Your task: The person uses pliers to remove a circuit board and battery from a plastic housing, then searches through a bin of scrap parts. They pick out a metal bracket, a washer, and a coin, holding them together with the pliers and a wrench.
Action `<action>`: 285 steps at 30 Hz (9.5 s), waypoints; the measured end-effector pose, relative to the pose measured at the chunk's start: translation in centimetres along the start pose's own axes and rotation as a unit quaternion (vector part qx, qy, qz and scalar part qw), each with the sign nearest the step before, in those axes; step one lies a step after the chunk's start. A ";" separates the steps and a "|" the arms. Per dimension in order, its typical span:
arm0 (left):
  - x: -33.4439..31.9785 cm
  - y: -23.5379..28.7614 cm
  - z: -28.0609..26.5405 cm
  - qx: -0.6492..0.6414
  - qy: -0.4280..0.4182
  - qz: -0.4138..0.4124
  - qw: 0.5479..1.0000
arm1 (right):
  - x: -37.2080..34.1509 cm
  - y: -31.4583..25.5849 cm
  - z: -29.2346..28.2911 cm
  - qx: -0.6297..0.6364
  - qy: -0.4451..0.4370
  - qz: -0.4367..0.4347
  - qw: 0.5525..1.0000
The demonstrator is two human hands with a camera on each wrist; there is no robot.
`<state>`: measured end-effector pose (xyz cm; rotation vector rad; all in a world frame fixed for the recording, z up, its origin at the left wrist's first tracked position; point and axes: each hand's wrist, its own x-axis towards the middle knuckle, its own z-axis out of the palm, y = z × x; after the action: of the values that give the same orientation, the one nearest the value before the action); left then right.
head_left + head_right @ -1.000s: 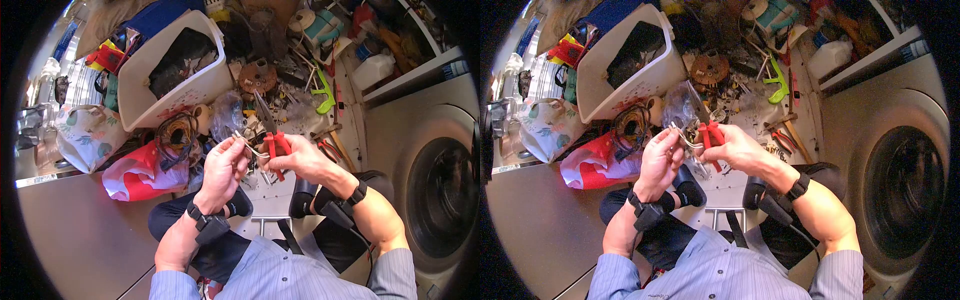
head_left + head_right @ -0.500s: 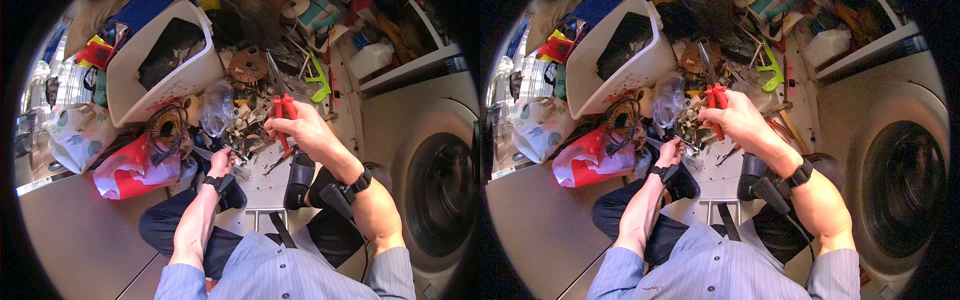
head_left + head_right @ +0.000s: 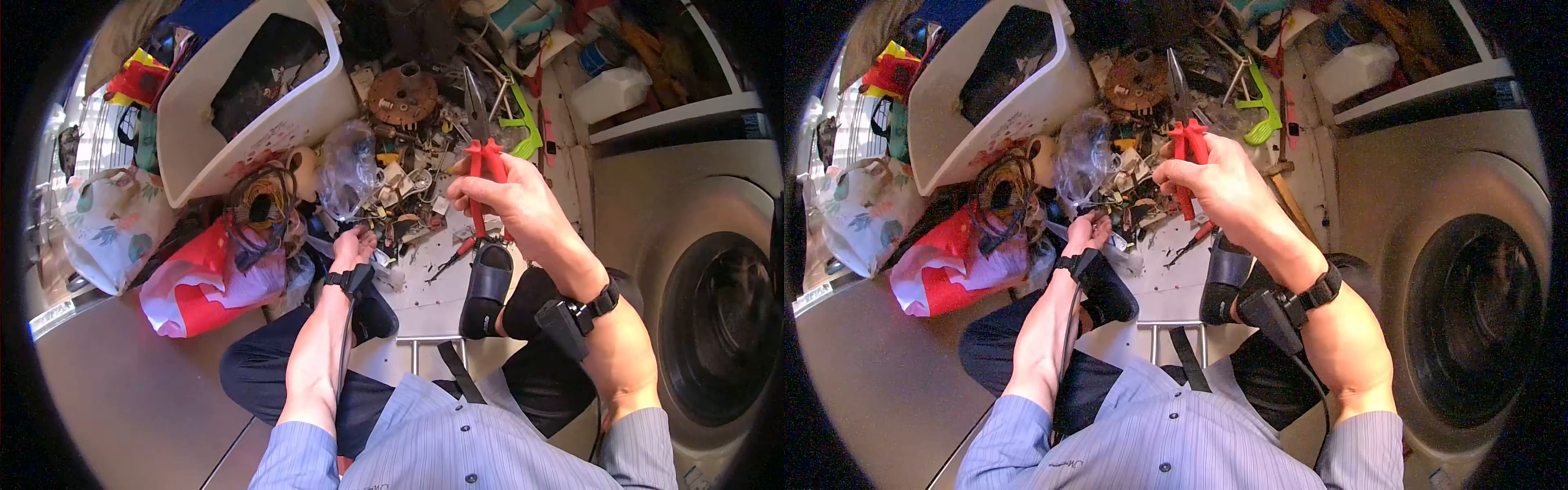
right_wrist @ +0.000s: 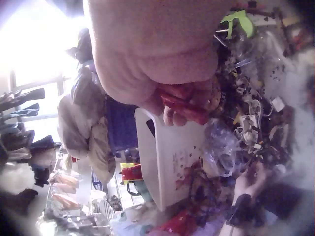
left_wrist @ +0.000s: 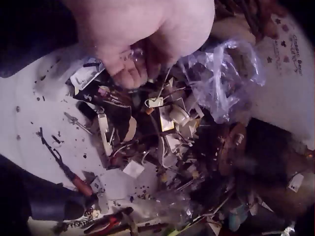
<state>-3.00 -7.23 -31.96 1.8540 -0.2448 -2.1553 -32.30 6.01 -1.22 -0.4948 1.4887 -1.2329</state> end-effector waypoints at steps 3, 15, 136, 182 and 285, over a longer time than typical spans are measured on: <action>0.1 -0.5 0.5 -0.056 -0.063 -0.040 0.996 | 0.3 0.3 0.2 -0.012 -0.004 0.001 1.000; -1.5 -0.1 10.7 0.046 -0.124 0.004 0.991 | 0.5 -0.5 0.1 0.004 0.035 0.000 0.999; 2.2 46.3 2.6 0.658 0.063 0.414 0.625 | 23.8 6.1 18.2 -0.535 0.081 -0.530 0.653; -27.7 33.0 -2.2 0.053 -0.495 0.305 0.812 | 20.6 3.9 18.1 -0.586 0.036 -0.504 0.633; 11.7 45.2 4.5 0.787 0.114 0.482 0.368 | 23.7 7.1 17.9 -0.603 0.067 -0.533 0.589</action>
<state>-4.19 -53.97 -28.14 1.3072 -3.0324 -0.2188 -21.80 -18.54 -16.15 -2.5619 2.0787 -0.7905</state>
